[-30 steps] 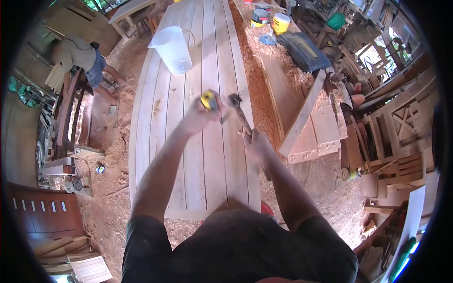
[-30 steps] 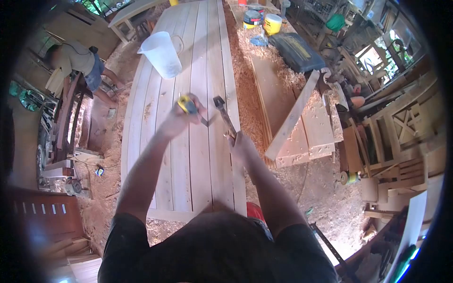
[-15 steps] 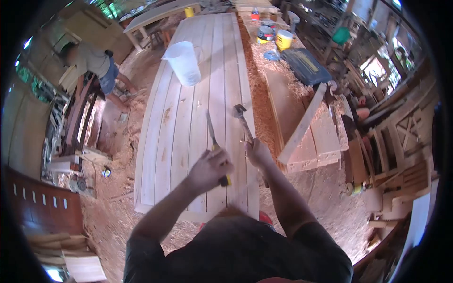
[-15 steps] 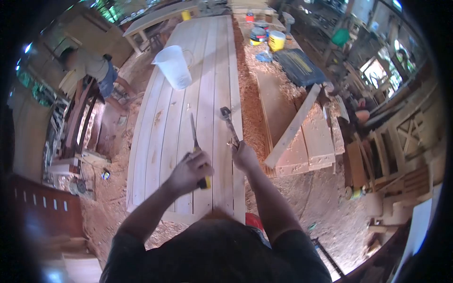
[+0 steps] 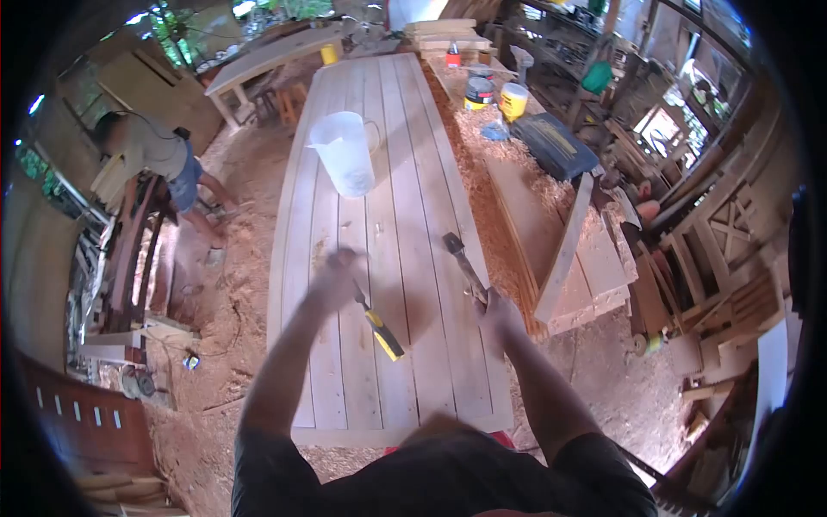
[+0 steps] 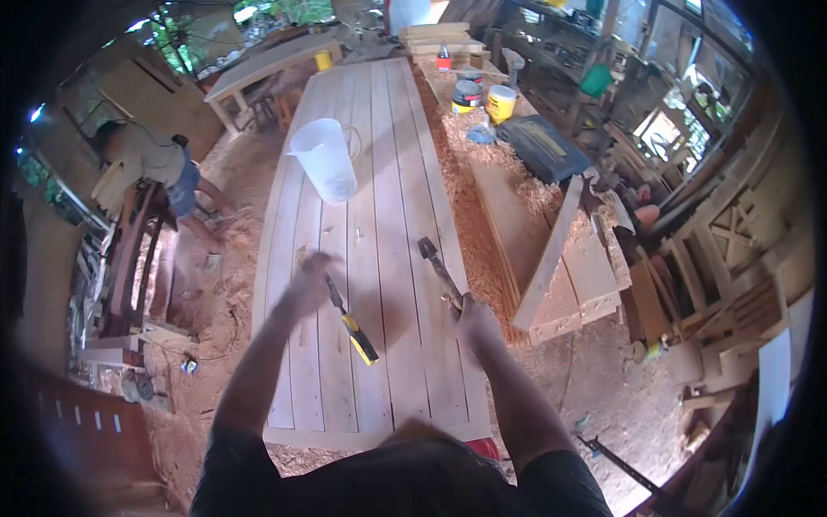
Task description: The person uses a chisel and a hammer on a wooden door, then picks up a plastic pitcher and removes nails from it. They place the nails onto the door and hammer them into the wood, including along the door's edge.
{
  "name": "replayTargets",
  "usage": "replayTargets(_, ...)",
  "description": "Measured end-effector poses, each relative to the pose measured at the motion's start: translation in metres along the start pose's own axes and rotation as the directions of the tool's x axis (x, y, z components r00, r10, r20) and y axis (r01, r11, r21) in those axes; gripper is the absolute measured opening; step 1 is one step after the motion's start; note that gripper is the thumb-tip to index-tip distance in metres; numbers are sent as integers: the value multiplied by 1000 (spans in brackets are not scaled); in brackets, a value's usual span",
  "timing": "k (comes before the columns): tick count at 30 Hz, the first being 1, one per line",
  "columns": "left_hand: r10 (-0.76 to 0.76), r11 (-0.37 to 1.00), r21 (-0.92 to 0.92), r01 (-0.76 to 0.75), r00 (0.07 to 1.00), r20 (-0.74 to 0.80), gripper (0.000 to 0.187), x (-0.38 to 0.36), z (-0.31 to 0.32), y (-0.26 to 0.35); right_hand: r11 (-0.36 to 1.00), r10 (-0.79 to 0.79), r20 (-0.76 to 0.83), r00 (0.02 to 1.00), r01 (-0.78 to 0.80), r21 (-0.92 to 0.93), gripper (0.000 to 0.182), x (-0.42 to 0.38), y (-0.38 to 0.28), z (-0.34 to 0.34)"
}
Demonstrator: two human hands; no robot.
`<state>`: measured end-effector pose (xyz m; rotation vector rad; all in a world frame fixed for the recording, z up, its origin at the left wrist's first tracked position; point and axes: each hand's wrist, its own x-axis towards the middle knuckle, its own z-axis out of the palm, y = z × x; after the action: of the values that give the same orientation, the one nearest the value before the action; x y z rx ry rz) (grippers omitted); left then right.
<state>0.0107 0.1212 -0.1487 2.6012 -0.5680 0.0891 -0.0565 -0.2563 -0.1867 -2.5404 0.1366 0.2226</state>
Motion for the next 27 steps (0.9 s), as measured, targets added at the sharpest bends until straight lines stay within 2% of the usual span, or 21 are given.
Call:
replayTargets(1,25,1000,-1,-25,987,-157,50,21,-18,-10,999,3,-12,1000,-3,-44,39,-3,1,3)
replayTargets(5,-4,969,230,95,929,-369,66,106,-66,-25,982,24,-15,1000,-27,-189,36,-7,-12,6)
replayTargets(8,-35,904,369,217,897,-441,72,169,-86,-30,966,102,6,995,-98,-241,36,-12,-27,7)
replayTargets(11,-102,854,412,318,878,-467,74,217,-95,-39,955,102,13,995,-95,-281,35,-12,-34,8)
replayTargets(12,-201,837,411,362,901,-384,79,228,-100,-42,953,87,3,996,-82,-291,35,-14,-39,7)
replayTargets(15,-209,863,352,363,889,-407,83,239,-108,-41,959,89,15,996,-82,-273,35,-13,-39,7)
replayTargets(18,-138,882,328,338,852,-505,93,244,-121,-33,955,93,30,995,-81,-286,34,-12,-40,6)
replayTargets(21,-12,864,408,294,823,-568,91,258,-130,-45,959,75,25,997,-66,-275,35,-11,-36,8)
replayTargets(24,-57,847,465,256,915,-400,80,275,-136,-63,952,77,24,997,-66,-300,35,-11,-38,6)
replayTargets(27,-80,884,450,127,989,-121,57,285,-132,-63,951,94,33,995,-80,-297,36,-10,-39,3)
